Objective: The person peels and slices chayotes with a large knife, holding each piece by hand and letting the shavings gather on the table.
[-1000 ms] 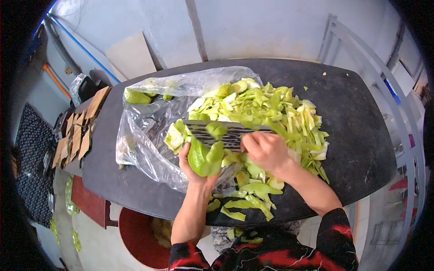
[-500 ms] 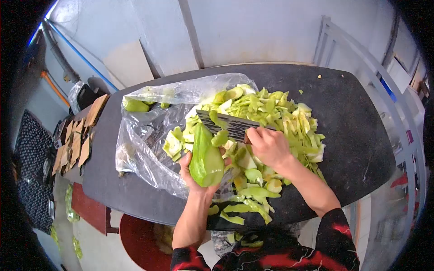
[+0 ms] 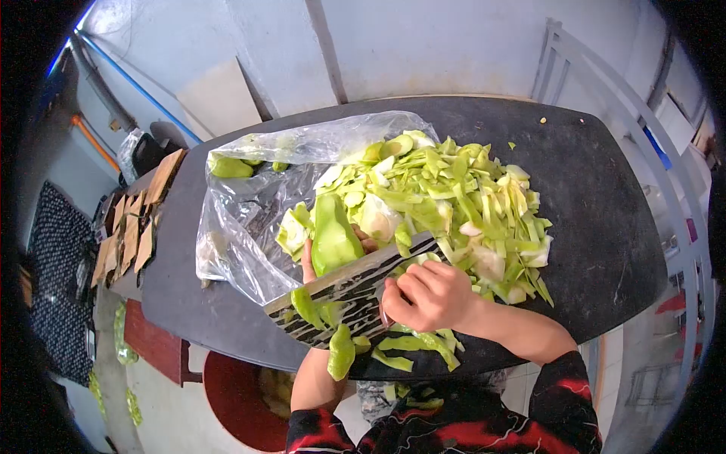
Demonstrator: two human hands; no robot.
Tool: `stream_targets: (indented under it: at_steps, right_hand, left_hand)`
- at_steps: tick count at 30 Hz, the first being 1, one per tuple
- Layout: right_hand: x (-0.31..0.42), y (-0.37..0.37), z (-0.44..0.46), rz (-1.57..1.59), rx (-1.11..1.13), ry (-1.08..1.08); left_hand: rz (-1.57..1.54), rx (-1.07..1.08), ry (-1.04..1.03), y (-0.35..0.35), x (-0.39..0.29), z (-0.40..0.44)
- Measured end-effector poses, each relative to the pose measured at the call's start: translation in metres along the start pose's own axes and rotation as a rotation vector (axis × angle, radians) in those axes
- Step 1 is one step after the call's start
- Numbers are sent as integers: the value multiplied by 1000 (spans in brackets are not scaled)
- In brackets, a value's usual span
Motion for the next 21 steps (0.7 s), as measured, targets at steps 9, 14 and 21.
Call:
stream_targets:
  at_steps: [9,14,21]
  right_hand:
    - [-40,-21,-17,44,125,-185]
    - [-26,-4,-9,21,135,-166]
    - [-58,-23,-19,-47,126,-303]
  left_hand:
    - [179,-138,-208,36,-9,2]
    - [283,7,-115,59,-12,9]
    - [270,-149,-132,14,-1,-3]
Point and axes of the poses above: each hand's wrist, its own z-axis towards the middle knuckle, its own y-axis out of the back of the hand, x = y × z, the point moved 4 cm from there along z, towards the middle knuckle, and after that the axes turned 1 degree about -z, right-handed, at the moved point
